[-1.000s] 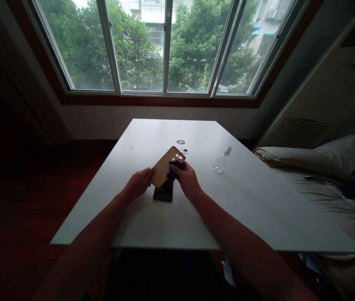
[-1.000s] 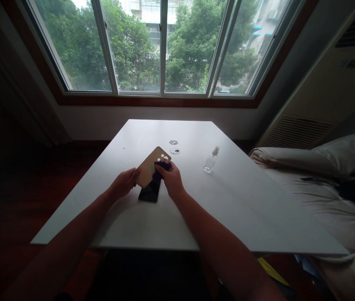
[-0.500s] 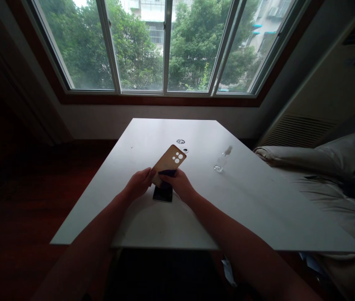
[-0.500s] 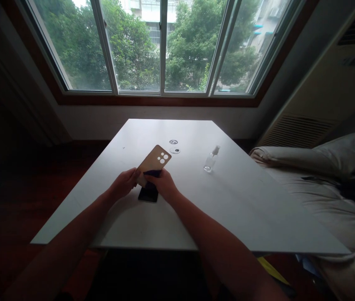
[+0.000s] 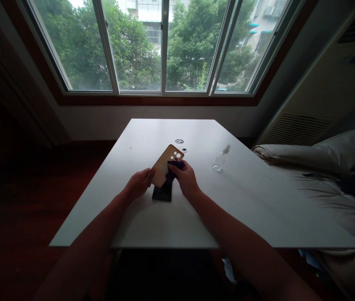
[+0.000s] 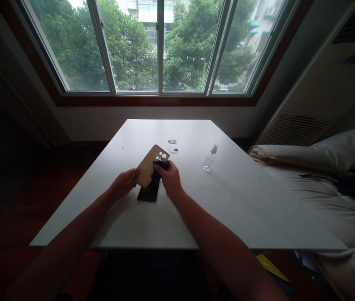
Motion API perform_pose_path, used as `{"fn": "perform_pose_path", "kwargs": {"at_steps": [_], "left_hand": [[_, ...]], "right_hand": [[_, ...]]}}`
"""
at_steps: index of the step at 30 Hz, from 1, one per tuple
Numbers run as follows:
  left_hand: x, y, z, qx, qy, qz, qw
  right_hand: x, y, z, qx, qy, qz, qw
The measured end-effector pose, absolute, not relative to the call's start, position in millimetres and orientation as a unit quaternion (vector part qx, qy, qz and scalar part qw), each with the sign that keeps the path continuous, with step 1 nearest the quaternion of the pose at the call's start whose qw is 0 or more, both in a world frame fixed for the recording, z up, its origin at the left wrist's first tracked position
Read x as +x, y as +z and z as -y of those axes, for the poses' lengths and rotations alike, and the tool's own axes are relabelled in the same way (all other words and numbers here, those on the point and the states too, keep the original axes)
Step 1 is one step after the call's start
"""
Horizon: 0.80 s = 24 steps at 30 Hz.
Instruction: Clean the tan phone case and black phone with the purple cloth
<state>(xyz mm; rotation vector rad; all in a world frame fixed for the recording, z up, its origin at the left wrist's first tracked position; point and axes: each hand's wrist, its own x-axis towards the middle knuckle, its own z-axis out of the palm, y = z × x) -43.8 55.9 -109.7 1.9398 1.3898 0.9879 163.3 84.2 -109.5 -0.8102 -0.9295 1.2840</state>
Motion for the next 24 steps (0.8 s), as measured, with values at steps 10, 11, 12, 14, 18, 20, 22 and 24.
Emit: {"fn": "perform_pose_path", "kwargs": {"at_steps": [10,11,12,14,18,20,22,24], "left_hand": [[-46.5,-106.1,-55.3,0.725,0.355,-0.529,0.263],[-46.9,-105.8,-55.2,0.724,0.355,-0.530,0.263],[-47.3,-105.5,-55.2,0.723,0.355,-0.530,0.264],[-47.7,-105.1,-55.1,0.725,0.354,-0.527,0.269],[-47.7,-105.1,-54.9,0.724,0.360,-0.523,0.271],[-47.3,-105.1,-54.7,0.721,0.365,-0.525,0.269],[-46.6,-105.0,-54.4,0.719,0.367,-0.524,0.269],[-45.8,-104.9,-54.1,0.720,0.368,-0.523,0.270]], "right_hand": [[164.6,-114.5,-87.7,-0.359,0.567,0.404,0.621],[163.2,-115.7,-87.0,-0.357,0.569,0.411,0.616],[161.7,-116.5,-86.0,-0.356,0.571,0.418,0.610],[158.4,-117.2,-82.7,-0.351,0.582,0.436,0.590],[153.2,-116.3,-74.6,-0.352,0.600,0.482,0.533],[152.2,-116.7,-72.7,-0.356,0.588,0.498,0.528],[152.1,-118.0,-72.8,-0.358,0.574,0.510,0.531],[152.6,-119.5,-74.1,-0.361,0.564,0.514,0.536]]}}
